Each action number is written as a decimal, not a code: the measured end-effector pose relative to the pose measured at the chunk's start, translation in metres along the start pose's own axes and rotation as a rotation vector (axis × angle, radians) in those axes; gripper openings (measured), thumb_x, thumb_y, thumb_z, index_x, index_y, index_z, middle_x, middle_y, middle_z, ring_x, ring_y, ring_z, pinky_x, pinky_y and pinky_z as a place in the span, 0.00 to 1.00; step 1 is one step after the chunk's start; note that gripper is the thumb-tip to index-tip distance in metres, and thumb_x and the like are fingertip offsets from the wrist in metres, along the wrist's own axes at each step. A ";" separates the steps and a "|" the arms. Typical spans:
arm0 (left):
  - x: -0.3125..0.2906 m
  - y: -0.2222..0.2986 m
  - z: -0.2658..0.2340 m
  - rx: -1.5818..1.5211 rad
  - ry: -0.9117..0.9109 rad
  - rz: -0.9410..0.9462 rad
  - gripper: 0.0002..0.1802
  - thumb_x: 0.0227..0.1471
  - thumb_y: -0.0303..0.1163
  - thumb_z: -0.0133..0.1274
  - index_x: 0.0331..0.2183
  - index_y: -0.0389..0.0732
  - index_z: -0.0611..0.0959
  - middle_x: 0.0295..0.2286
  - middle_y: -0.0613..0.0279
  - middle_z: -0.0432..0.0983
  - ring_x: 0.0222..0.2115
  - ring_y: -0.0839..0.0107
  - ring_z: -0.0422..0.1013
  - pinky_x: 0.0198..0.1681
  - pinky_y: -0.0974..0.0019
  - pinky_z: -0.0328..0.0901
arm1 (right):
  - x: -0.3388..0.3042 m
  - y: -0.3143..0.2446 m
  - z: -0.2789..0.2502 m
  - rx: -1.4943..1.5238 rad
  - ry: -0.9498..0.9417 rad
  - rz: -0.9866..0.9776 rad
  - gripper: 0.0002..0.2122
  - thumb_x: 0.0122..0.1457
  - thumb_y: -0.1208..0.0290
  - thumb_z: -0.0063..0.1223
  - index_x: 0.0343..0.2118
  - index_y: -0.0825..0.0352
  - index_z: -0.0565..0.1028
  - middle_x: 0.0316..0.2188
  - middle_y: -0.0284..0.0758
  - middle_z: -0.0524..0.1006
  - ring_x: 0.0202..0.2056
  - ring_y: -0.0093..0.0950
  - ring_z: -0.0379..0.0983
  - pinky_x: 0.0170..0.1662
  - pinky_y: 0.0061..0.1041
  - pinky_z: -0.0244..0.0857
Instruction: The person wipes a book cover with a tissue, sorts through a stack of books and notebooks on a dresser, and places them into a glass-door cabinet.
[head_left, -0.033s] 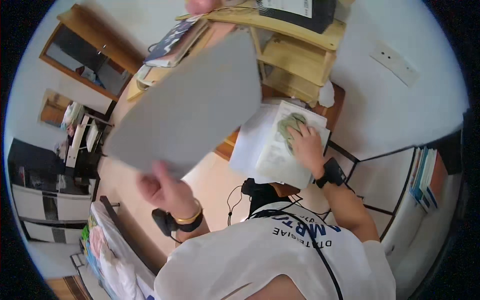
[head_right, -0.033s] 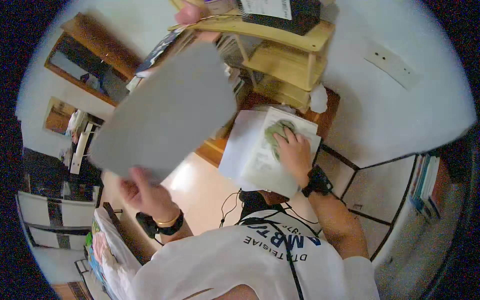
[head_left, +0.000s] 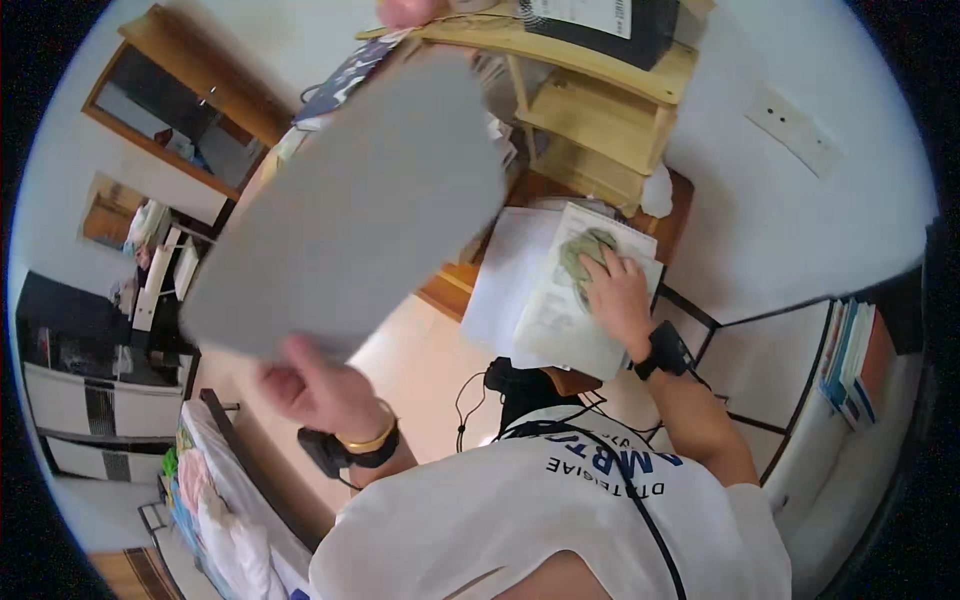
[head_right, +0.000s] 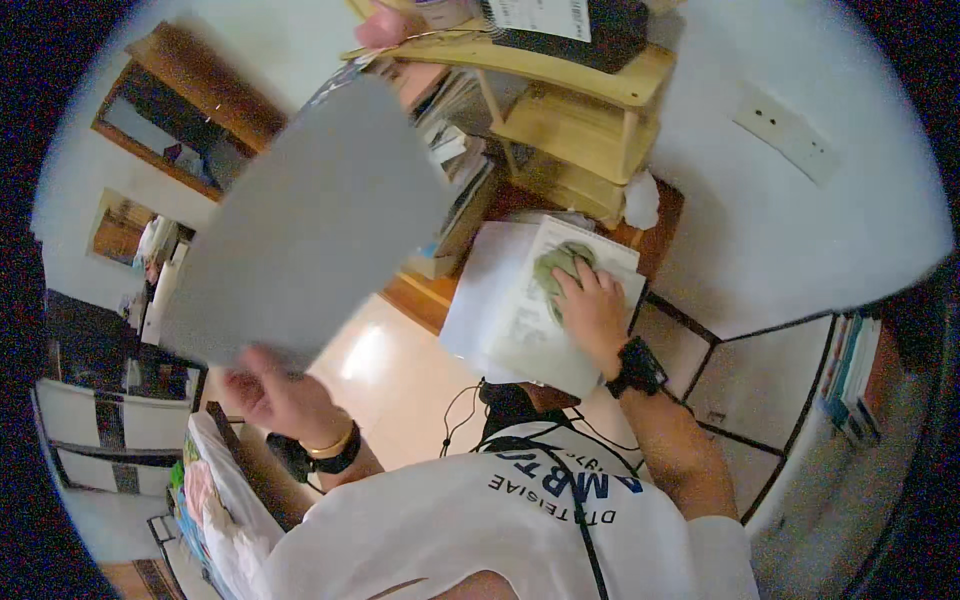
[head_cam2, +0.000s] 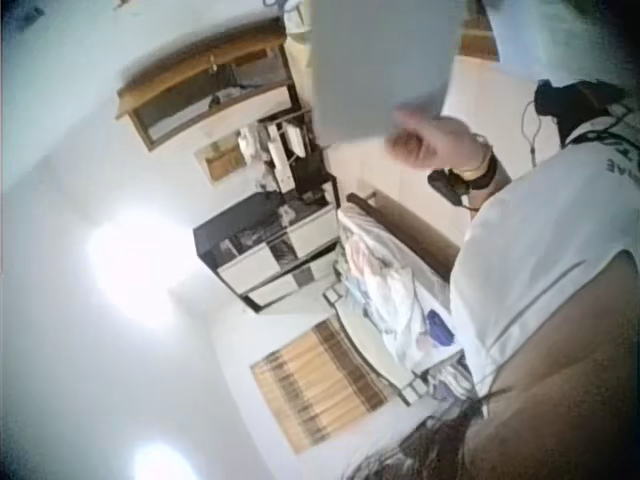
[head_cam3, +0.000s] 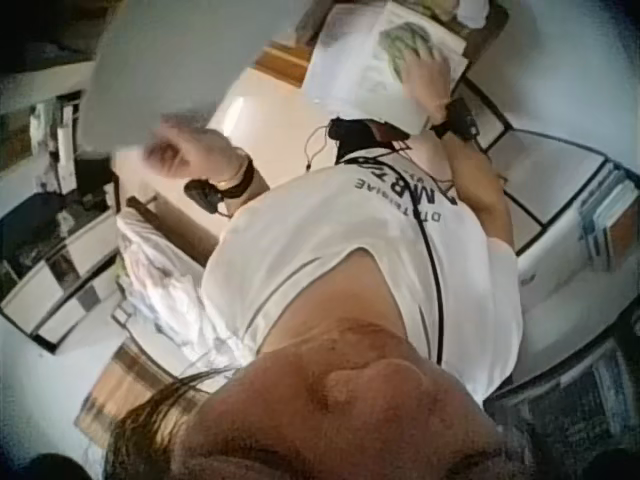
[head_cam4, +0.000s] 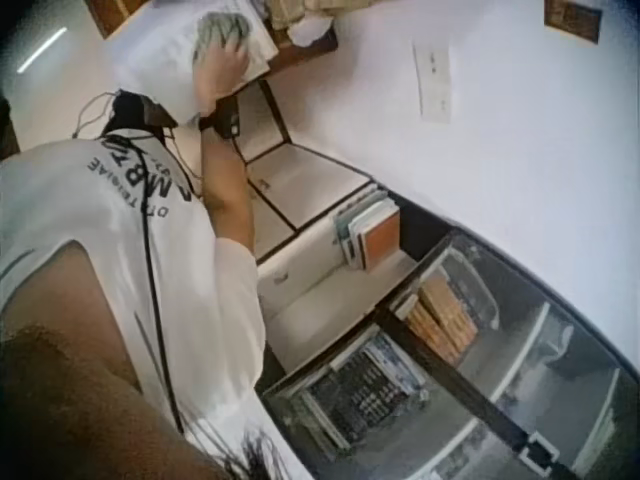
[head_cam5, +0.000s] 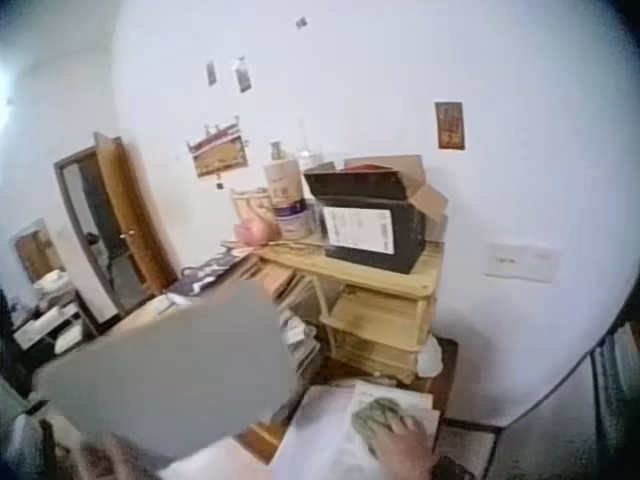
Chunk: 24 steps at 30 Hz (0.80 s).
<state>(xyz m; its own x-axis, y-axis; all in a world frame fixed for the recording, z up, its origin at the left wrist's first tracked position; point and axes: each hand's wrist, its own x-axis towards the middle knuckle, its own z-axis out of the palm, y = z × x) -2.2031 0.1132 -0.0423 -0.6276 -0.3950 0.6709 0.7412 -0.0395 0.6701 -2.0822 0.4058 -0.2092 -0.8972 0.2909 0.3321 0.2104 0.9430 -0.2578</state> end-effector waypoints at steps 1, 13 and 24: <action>0.017 -0.001 -0.015 0.103 0.100 0.107 0.12 0.54 0.22 0.53 0.40 0.32 0.73 0.35 0.57 0.76 0.34 0.73 0.70 0.41 0.71 0.64 | 0.001 -0.003 -0.003 0.024 -0.024 0.035 0.21 0.53 0.64 0.55 0.52 0.57 0.71 0.51 0.43 0.70 0.45 0.43 0.66 0.50 0.40 0.61; 0.043 -0.121 -0.089 0.998 0.156 0.230 0.11 0.53 0.21 0.51 0.39 0.32 0.82 0.20 0.56 0.75 0.18 0.73 0.65 0.24 0.67 0.63 | 0.003 0.000 -0.004 0.104 -0.032 0.185 0.21 0.50 0.80 0.53 0.49 0.60 0.71 0.50 0.44 0.68 0.45 0.47 0.63 0.52 0.40 0.59; 0.050 -0.075 -0.004 0.694 0.240 0.423 0.14 0.55 0.15 0.47 0.44 0.27 0.79 0.39 0.48 0.79 0.36 0.68 0.76 0.40 0.71 0.69 | -0.001 0.006 -0.003 0.078 -0.051 0.148 0.25 0.46 0.80 0.53 0.51 0.61 0.69 0.51 0.47 0.67 0.47 0.50 0.62 0.53 0.43 0.59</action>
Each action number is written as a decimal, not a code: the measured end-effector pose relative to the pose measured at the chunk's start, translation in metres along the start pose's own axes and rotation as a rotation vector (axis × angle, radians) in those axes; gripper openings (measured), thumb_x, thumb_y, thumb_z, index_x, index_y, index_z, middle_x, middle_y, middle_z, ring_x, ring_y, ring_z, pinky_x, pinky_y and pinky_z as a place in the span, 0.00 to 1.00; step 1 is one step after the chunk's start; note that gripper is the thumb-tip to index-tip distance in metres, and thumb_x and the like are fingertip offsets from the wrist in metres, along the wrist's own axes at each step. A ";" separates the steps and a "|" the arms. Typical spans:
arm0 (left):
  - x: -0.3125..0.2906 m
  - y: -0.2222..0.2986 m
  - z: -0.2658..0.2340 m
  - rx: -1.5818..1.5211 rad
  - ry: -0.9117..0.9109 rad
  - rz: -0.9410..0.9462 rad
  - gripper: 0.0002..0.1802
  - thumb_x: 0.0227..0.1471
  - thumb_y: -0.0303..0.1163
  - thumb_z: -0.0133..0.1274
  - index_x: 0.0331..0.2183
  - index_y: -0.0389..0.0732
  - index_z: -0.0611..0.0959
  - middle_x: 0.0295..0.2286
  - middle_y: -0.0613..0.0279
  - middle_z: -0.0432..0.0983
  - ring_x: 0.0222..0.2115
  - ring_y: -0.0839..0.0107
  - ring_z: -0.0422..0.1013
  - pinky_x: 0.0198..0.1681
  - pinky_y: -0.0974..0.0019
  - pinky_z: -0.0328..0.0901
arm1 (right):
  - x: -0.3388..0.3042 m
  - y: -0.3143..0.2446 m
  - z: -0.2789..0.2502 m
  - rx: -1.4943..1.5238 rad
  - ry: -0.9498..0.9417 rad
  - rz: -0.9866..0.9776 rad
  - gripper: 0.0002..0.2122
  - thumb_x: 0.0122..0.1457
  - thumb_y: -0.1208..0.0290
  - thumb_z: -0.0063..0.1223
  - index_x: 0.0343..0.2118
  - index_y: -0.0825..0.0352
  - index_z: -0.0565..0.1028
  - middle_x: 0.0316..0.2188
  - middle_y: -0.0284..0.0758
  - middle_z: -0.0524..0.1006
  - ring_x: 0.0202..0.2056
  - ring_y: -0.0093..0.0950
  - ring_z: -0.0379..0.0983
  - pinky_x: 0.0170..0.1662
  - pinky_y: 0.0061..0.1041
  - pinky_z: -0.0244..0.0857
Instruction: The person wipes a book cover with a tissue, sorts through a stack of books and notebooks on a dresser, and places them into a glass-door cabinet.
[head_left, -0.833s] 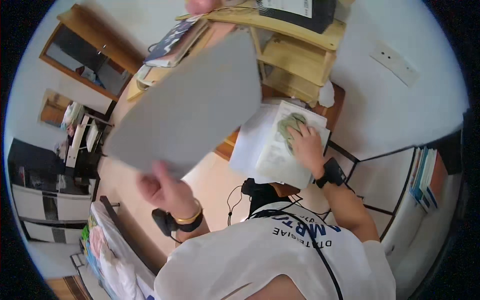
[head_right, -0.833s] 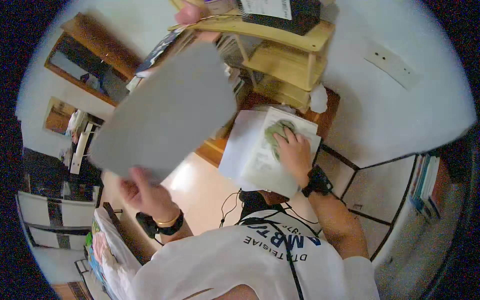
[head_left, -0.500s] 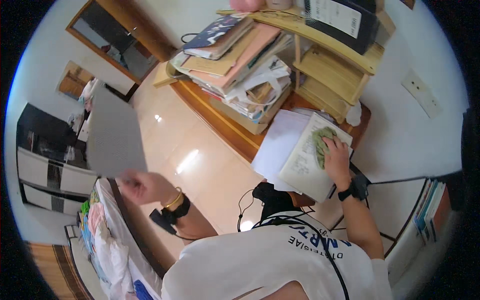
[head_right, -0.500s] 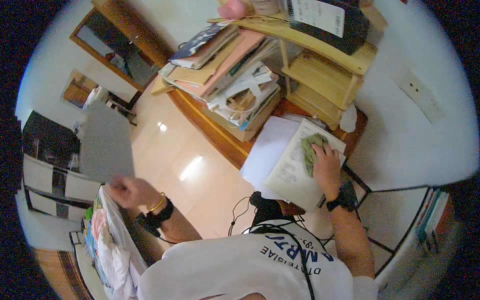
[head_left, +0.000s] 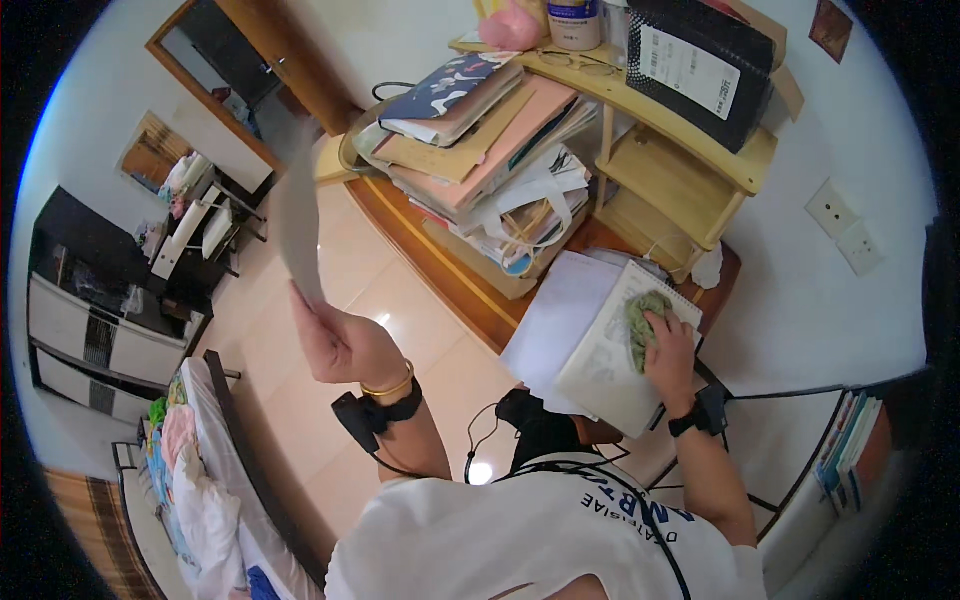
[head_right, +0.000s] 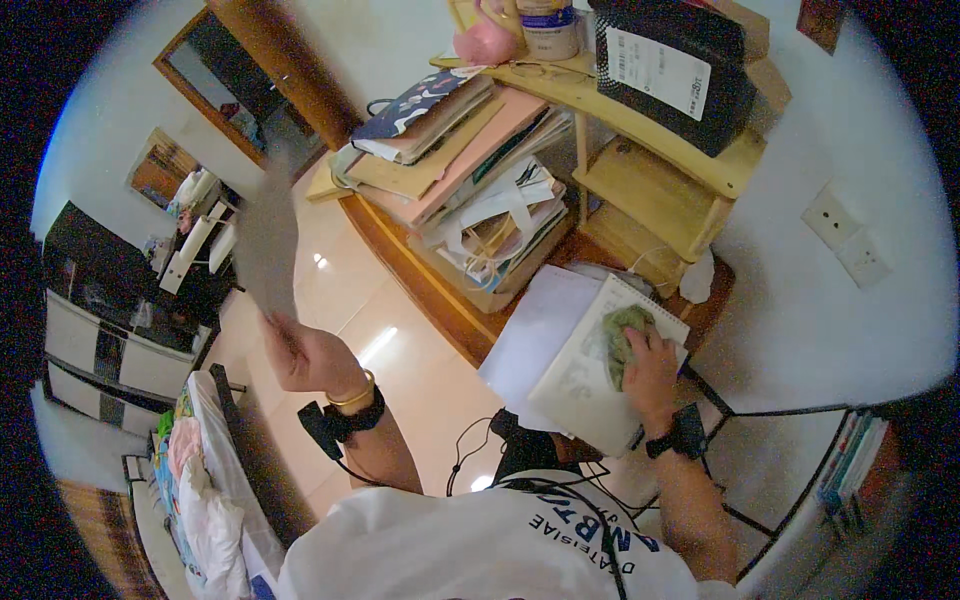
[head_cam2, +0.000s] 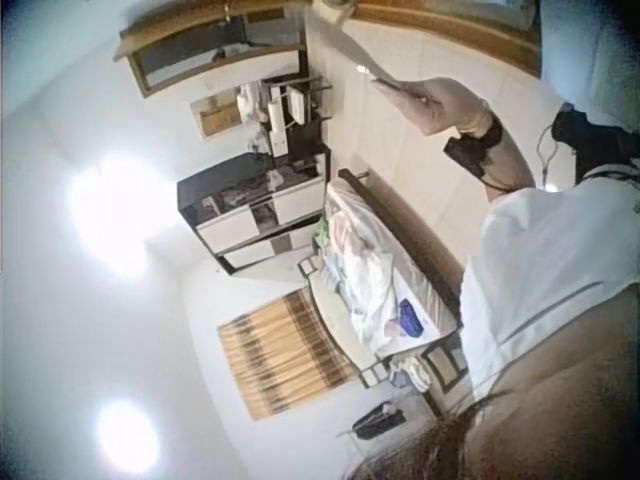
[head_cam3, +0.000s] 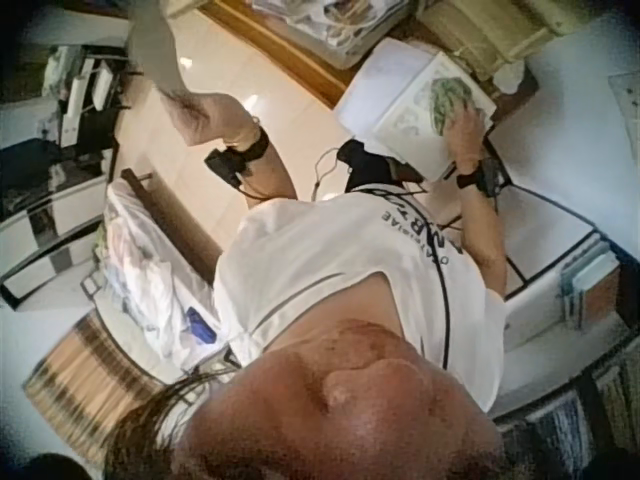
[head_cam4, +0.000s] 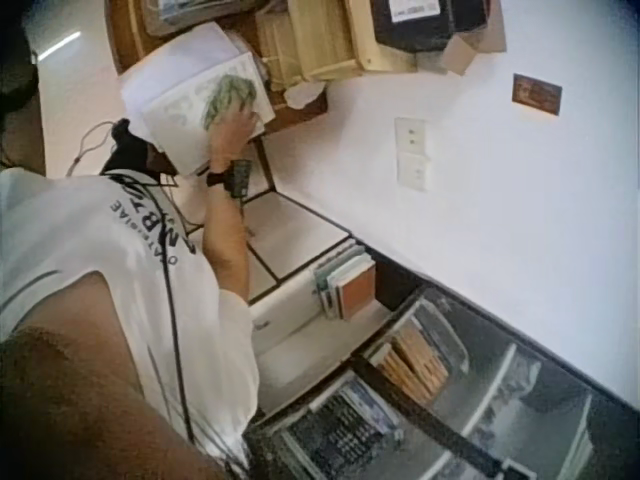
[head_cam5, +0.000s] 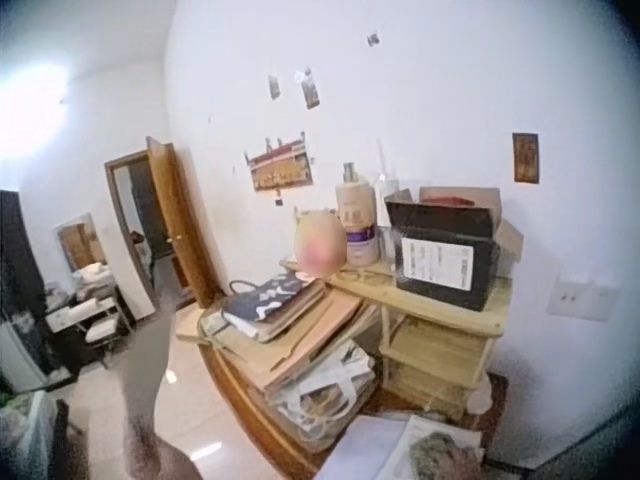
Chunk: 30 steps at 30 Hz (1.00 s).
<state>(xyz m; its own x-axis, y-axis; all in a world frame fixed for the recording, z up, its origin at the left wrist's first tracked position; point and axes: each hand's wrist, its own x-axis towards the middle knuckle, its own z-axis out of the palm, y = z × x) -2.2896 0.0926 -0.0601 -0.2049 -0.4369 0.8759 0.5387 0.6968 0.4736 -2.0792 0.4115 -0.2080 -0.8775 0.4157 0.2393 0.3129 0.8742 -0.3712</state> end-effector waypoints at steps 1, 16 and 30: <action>0.011 0.018 0.002 -0.029 0.041 0.005 0.15 0.54 0.14 0.47 0.44 0.27 0.79 0.39 0.47 0.78 0.38 0.66 0.76 0.42 0.69 0.69 | -0.002 -0.002 -0.001 0.015 -0.025 0.016 0.24 0.47 0.79 0.53 0.51 0.61 0.70 0.51 0.47 0.67 0.47 0.50 0.62 0.53 0.44 0.59; -0.010 0.098 0.102 -0.148 -0.603 0.603 0.30 0.44 0.31 0.59 0.52 0.37 0.74 0.47 0.48 0.73 0.51 0.49 0.65 0.54 0.53 0.60 | 0.014 0.026 0.007 0.076 0.079 0.010 0.18 0.51 0.73 0.54 0.48 0.58 0.73 0.47 0.45 0.70 0.42 0.46 0.65 0.48 0.39 0.62; -0.235 0.093 0.011 -0.129 -1.797 -0.197 0.35 0.38 0.48 0.67 0.39 0.31 0.74 0.29 0.46 0.78 0.30 0.52 0.76 0.33 0.58 0.69 | 0.015 0.031 0.008 0.015 0.066 0.016 0.20 0.48 0.71 0.57 0.47 0.57 0.75 0.48 0.40 0.71 0.42 0.42 0.66 0.47 0.37 0.64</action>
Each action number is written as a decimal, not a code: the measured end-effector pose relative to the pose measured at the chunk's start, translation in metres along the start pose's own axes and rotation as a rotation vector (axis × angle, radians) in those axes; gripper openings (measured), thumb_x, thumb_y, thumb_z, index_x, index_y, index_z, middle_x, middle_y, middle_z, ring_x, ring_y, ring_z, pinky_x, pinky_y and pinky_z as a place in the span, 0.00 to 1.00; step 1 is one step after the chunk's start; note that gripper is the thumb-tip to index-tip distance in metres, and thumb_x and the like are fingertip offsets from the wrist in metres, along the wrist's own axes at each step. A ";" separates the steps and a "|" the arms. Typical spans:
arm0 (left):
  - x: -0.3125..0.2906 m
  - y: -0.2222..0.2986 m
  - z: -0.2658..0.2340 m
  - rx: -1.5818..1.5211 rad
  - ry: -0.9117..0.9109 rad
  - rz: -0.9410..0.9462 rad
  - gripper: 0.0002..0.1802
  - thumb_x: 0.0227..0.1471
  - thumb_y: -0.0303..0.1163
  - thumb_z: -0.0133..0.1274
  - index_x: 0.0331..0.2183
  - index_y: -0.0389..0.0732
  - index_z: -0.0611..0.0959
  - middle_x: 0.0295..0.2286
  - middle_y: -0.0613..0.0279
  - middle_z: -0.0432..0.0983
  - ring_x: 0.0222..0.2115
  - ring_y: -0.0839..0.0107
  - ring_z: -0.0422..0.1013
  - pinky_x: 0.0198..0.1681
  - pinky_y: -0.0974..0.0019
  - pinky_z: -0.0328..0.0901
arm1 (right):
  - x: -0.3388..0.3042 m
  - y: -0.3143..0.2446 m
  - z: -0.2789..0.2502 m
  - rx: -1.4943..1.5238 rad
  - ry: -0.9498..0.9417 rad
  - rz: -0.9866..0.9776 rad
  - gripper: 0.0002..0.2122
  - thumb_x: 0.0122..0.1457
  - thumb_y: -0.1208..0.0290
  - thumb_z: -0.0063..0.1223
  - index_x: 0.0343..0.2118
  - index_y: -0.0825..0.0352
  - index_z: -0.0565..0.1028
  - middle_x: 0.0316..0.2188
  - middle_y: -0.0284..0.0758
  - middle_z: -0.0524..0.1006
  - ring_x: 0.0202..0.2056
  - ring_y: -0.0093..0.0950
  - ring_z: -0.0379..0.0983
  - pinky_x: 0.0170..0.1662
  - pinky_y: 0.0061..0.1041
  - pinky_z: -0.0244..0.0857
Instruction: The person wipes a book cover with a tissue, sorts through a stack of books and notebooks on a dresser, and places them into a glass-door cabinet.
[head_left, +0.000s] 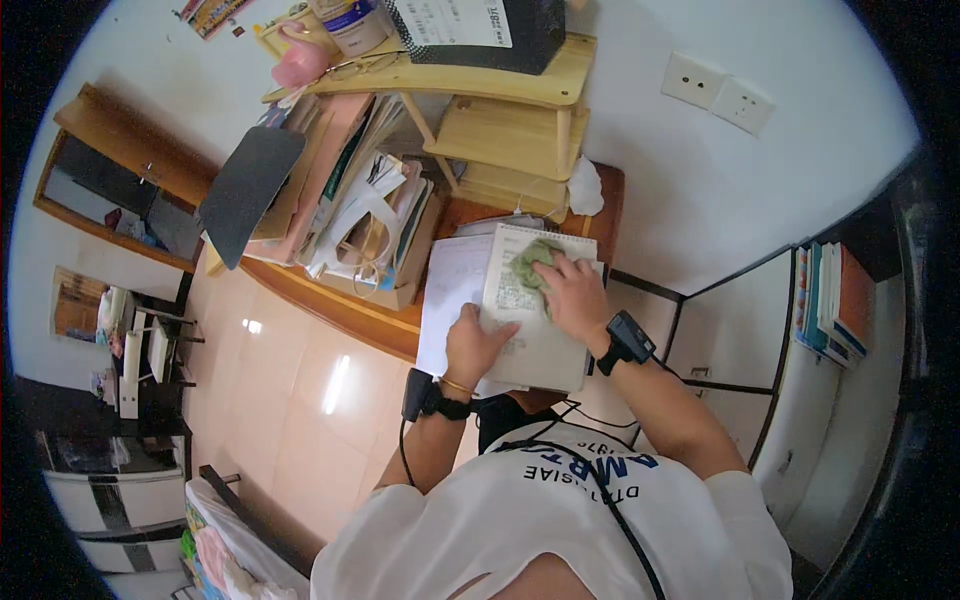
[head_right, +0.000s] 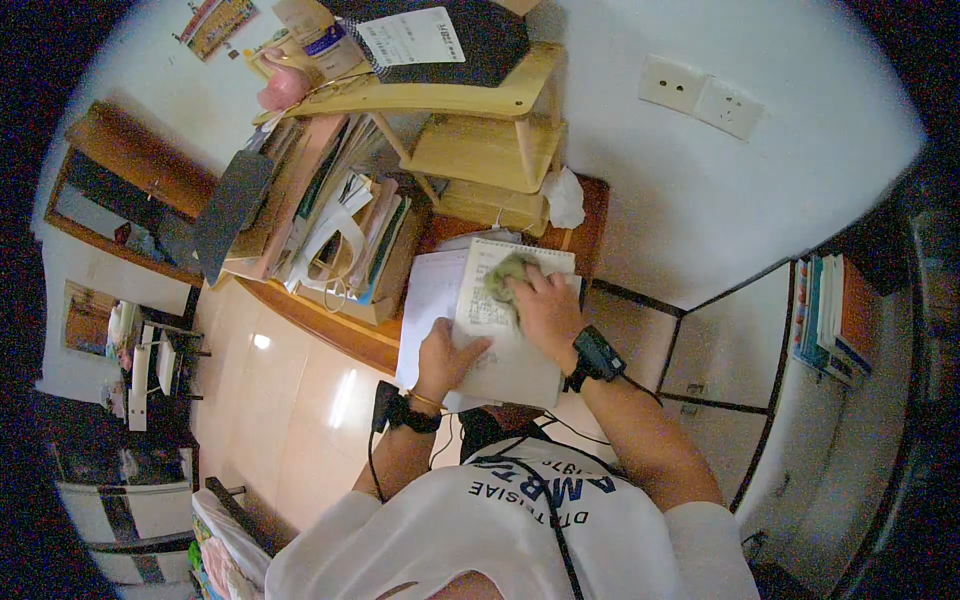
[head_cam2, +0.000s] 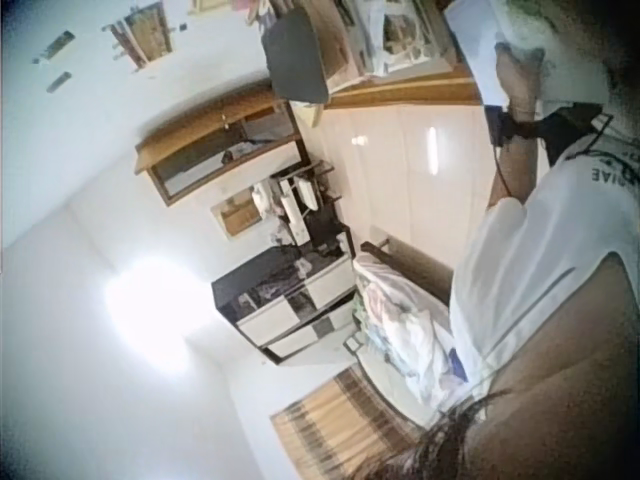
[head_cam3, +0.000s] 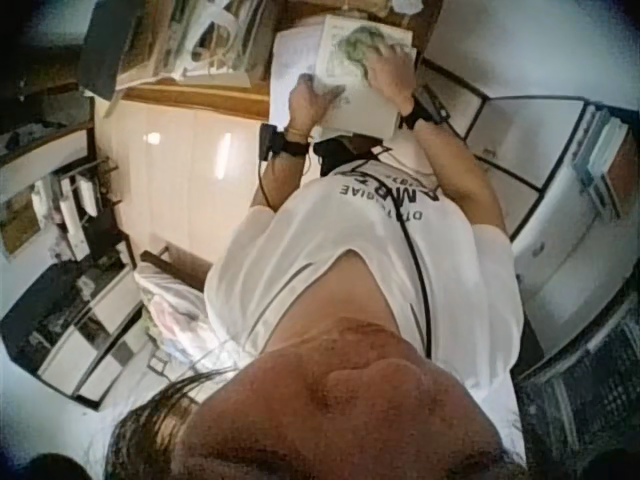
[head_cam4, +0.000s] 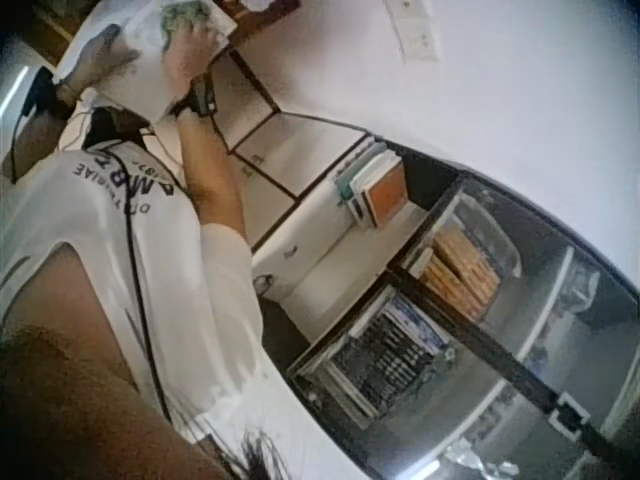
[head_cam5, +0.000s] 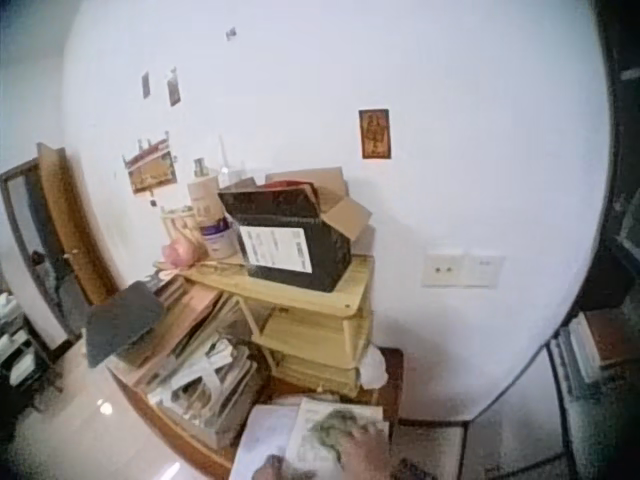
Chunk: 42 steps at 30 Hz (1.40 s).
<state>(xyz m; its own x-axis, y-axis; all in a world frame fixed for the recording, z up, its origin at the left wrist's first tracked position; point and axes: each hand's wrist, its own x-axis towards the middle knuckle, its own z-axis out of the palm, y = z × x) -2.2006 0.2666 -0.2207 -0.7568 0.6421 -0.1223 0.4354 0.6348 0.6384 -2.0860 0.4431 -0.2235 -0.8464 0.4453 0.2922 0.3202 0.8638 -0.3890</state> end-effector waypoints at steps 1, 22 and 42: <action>0.004 0.001 0.000 0.003 -0.002 -0.003 0.35 0.38 0.48 0.67 0.39 0.31 0.74 0.29 0.46 0.78 0.30 0.52 0.76 0.33 0.58 0.69 | 0.004 0.005 0.002 -0.062 -0.001 0.054 0.20 0.47 0.72 0.56 0.47 0.57 0.75 0.48 0.40 0.71 0.42 0.42 0.66 0.46 0.37 0.64; -0.046 0.038 -0.157 -1.397 0.010 0.192 0.22 0.53 0.26 0.51 0.50 0.32 0.71 0.46 0.52 0.74 0.45 0.66 0.72 0.51 0.63 0.65 | 0.018 -0.013 -0.020 0.455 0.190 0.337 0.21 0.53 0.72 0.54 0.52 0.67 0.68 0.52 0.48 0.68 0.52 0.46 0.64 0.57 0.39 0.57; 0.009 0.177 0.032 -1.143 -0.885 0.138 0.13 0.58 0.29 0.51 0.44 0.36 0.74 0.37 0.64 0.77 0.38 0.78 0.72 0.42 0.72 0.68 | -0.165 0.065 -0.176 1.407 0.265 0.806 0.23 0.63 0.65 0.48 0.58 0.70 0.61 0.52 0.37 0.70 0.51 0.25 0.66 0.54 0.29 0.61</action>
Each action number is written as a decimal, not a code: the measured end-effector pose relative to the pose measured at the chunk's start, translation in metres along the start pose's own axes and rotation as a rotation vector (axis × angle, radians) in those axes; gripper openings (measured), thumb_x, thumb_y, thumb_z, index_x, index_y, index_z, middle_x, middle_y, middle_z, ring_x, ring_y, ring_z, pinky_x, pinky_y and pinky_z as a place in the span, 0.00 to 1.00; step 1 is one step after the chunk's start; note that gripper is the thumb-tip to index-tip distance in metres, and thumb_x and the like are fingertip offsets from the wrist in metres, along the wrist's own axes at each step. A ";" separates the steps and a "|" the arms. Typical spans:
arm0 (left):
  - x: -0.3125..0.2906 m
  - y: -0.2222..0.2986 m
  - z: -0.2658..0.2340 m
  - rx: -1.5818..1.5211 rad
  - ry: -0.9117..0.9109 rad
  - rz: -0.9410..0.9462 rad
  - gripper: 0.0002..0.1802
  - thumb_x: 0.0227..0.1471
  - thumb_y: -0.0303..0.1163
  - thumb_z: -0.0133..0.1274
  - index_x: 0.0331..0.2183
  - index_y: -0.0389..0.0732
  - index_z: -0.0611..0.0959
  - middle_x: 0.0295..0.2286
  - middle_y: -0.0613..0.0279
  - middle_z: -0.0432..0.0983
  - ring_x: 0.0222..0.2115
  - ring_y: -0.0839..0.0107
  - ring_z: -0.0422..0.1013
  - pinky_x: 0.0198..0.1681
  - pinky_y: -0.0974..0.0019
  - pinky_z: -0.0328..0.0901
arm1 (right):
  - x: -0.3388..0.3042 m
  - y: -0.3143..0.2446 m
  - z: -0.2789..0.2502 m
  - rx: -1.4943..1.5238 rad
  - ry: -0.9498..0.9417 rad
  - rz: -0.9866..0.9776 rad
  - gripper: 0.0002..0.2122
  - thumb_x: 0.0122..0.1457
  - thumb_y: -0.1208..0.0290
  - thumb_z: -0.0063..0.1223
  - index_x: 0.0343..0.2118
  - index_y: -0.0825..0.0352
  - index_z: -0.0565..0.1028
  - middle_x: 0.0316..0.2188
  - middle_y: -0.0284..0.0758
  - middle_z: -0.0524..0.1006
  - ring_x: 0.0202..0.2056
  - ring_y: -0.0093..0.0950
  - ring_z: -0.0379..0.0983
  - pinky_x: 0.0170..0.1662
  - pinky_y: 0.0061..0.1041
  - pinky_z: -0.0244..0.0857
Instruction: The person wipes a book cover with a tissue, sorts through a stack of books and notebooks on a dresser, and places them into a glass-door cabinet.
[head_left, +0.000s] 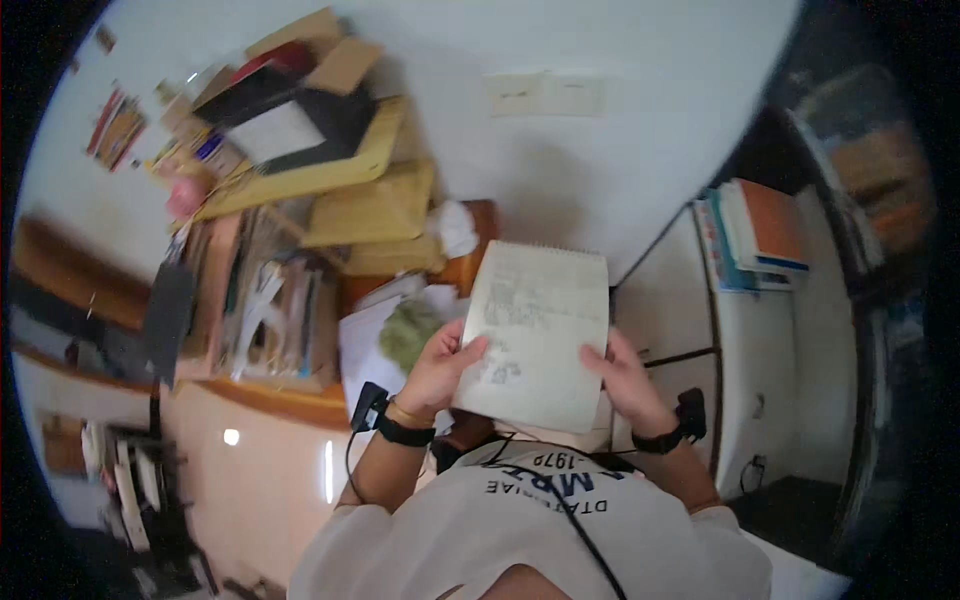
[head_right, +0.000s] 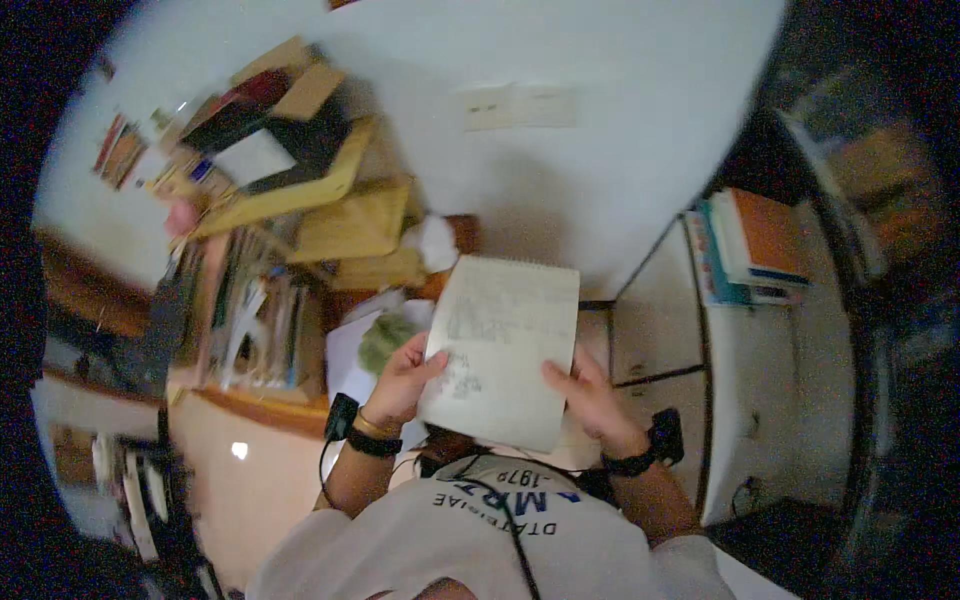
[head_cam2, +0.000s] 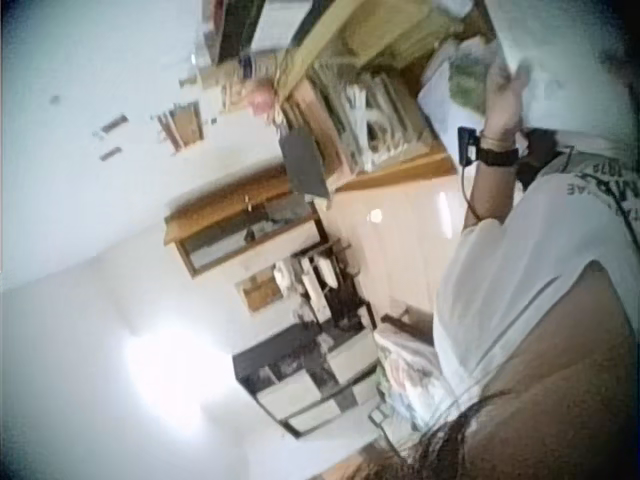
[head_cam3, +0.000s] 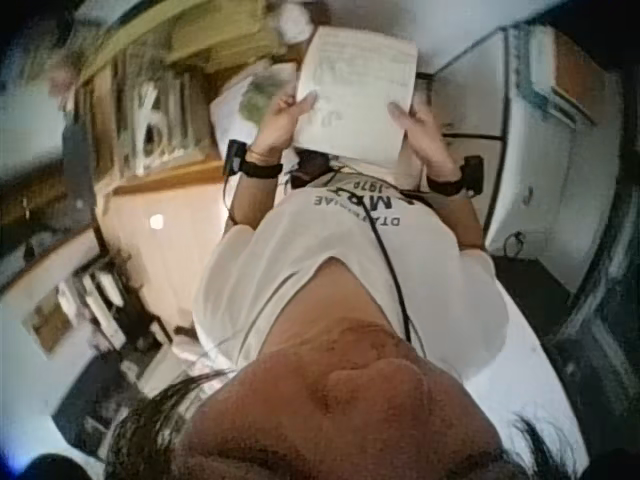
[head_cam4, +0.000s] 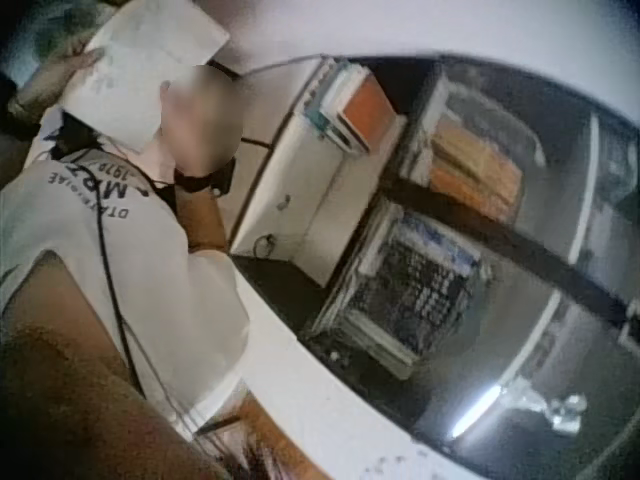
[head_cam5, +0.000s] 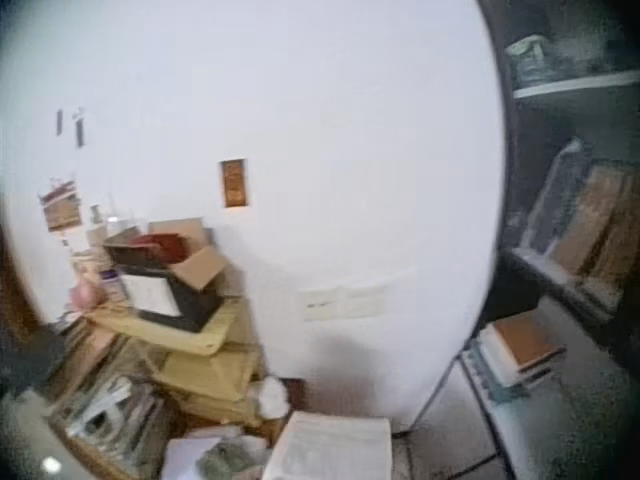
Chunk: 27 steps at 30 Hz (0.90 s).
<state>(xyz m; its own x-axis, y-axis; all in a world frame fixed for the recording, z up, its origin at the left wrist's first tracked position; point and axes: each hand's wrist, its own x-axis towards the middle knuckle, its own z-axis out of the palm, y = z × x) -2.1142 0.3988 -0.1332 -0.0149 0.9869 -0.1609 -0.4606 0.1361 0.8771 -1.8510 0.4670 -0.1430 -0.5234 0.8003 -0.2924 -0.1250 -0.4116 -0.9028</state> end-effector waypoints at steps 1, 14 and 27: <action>0.010 0.000 0.014 0.063 -0.018 -0.149 0.13 0.58 0.29 0.51 0.45 0.36 0.74 0.38 0.63 0.77 0.38 0.78 0.72 0.42 0.71 0.68 | -0.008 0.004 -0.014 -0.023 0.029 -0.051 0.22 0.63 0.70 0.47 0.58 0.71 0.61 0.52 0.35 0.70 0.51 0.24 0.66 0.55 0.27 0.59; 0.111 -0.034 0.193 0.137 -0.271 -0.356 0.28 0.57 0.28 0.51 0.57 0.38 0.62 0.45 0.53 0.72 0.39 0.65 0.74 0.42 0.63 0.71 | -0.065 -0.075 -0.197 0.178 0.745 -0.661 0.19 0.63 0.75 0.46 0.56 0.71 0.62 0.51 0.38 0.70 0.50 0.28 0.68 0.54 0.28 0.62; 0.090 -0.025 0.146 0.228 -0.064 -0.336 0.16 0.55 0.29 0.53 0.46 0.39 0.73 0.35 0.59 0.77 0.35 0.68 0.75 0.39 0.67 0.71 | 0.093 -0.110 -0.414 0.147 1.103 -0.300 0.19 0.57 0.55 0.52 0.43 0.65 0.72 0.35 0.36 0.76 0.32 0.29 0.74 0.31 0.29 0.70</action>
<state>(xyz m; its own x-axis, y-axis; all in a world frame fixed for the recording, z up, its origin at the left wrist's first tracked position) -1.9742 0.4965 -0.1038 0.1613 0.8865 -0.4337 -0.2214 0.4608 0.8594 -1.5372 0.7676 -0.2012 0.5569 0.7908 -0.2542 -0.2550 -0.1285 -0.9584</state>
